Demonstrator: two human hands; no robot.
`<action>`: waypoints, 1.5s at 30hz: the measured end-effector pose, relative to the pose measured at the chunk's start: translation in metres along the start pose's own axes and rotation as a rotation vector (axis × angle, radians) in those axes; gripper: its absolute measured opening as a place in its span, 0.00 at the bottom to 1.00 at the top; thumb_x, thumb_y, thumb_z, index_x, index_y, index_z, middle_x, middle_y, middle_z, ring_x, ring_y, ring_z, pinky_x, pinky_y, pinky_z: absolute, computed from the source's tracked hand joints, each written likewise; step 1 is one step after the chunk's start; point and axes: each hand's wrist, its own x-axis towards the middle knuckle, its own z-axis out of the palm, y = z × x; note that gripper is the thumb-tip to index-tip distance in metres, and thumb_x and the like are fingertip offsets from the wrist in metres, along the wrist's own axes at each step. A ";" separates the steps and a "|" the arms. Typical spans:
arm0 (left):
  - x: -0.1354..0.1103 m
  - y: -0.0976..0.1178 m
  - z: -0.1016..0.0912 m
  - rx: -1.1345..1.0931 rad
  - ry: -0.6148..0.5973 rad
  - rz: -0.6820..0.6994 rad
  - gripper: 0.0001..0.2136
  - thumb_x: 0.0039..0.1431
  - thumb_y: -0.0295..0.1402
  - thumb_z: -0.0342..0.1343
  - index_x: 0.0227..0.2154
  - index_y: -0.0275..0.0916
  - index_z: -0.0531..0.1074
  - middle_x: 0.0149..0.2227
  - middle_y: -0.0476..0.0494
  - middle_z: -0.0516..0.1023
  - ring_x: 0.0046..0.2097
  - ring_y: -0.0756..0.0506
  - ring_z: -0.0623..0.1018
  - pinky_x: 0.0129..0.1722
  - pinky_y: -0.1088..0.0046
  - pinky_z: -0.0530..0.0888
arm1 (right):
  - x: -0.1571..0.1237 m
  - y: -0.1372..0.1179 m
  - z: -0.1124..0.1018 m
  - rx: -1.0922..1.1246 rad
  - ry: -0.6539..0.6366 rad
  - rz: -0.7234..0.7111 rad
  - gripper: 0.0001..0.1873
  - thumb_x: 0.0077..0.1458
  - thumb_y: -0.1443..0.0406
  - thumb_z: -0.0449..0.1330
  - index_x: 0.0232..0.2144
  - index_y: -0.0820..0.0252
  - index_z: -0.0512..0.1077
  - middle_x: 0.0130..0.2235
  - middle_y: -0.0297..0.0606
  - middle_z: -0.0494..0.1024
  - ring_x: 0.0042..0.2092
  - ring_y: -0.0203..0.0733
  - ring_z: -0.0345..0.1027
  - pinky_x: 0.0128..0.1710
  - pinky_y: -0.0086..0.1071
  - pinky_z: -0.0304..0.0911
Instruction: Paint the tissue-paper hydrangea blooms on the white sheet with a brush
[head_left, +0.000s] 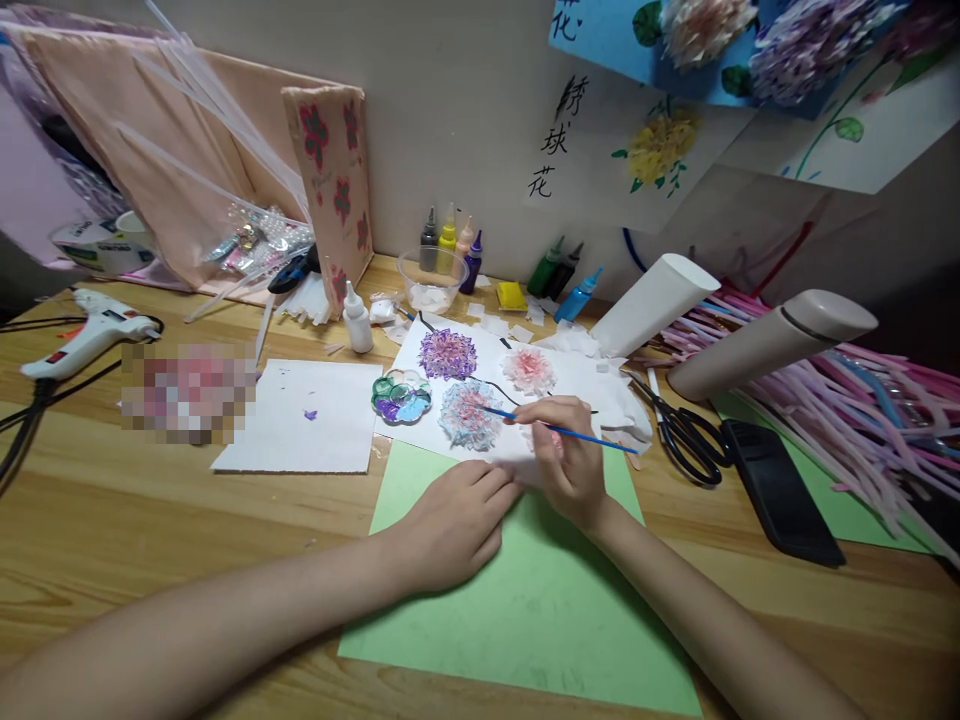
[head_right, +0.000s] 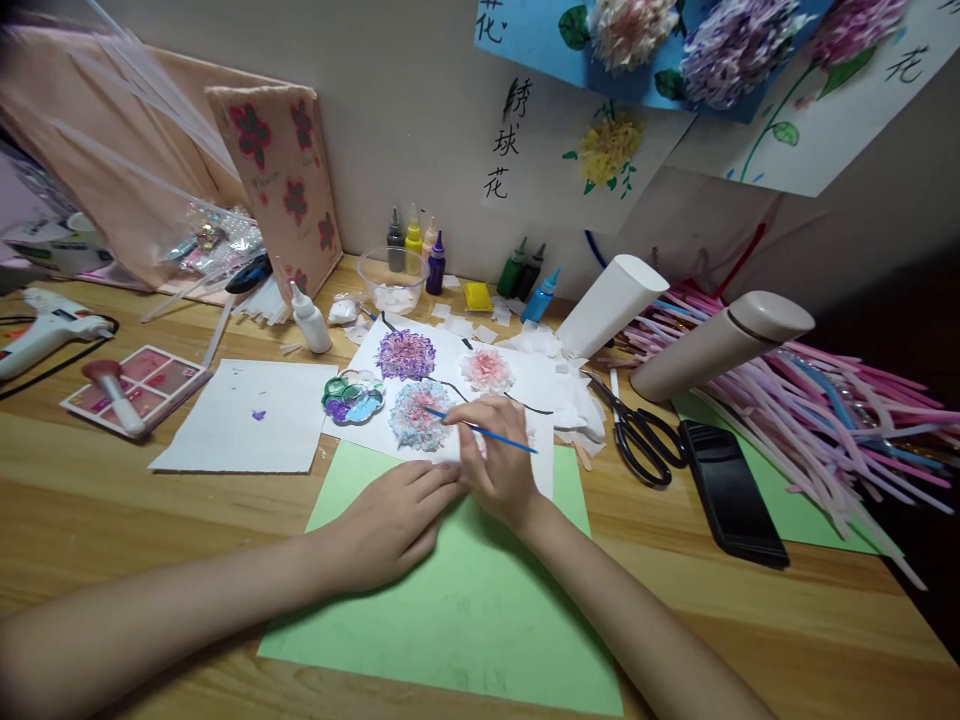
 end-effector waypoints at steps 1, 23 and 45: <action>0.000 -0.001 0.001 0.000 0.011 0.010 0.17 0.58 0.26 0.47 0.50 0.33 0.64 0.50 0.38 0.69 0.50 0.41 0.67 0.53 0.63 0.66 | 0.006 -0.007 0.006 0.015 -0.061 -0.005 0.09 0.59 0.69 0.48 0.37 0.54 0.66 0.35 0.36 0.75 0.40 0.43 0.66 0.42 0.40 0.57; -0.001 -0.001 -0.001 0.005 -0.008 -0.004 0.18 0.59 0.26 0.46 0.53 0.33 0.62 0.53 0.37 0.68 0.51 0.41 0.67 0.53 0.62 0.67 | -0.006 0.011 0.002 0.203 0.192 -0.011 0.10 0.57 0.70 0.48 0.36 0.55 0.68 0.33 0.37 0.74 0.37 0.44 0.67 0.39 0.41 0.61; 0.003 -0.002 -0.003 0.011 -0.047 -0.011 0.21 0.59 0.24 0.46 0.56 0.32 0.60 0.56 0.38 0.66 0.53 0.41 0.66 0.56 0.60 0.66 | -0.026 0.040 -0.023 -0.082 -0.034 0.032 0.11 0.56 0.72 0.51 0.40 0.54 0.66 0.38 0.37 0.76 0.42 0.43 0.66 0.42 0.40 0.60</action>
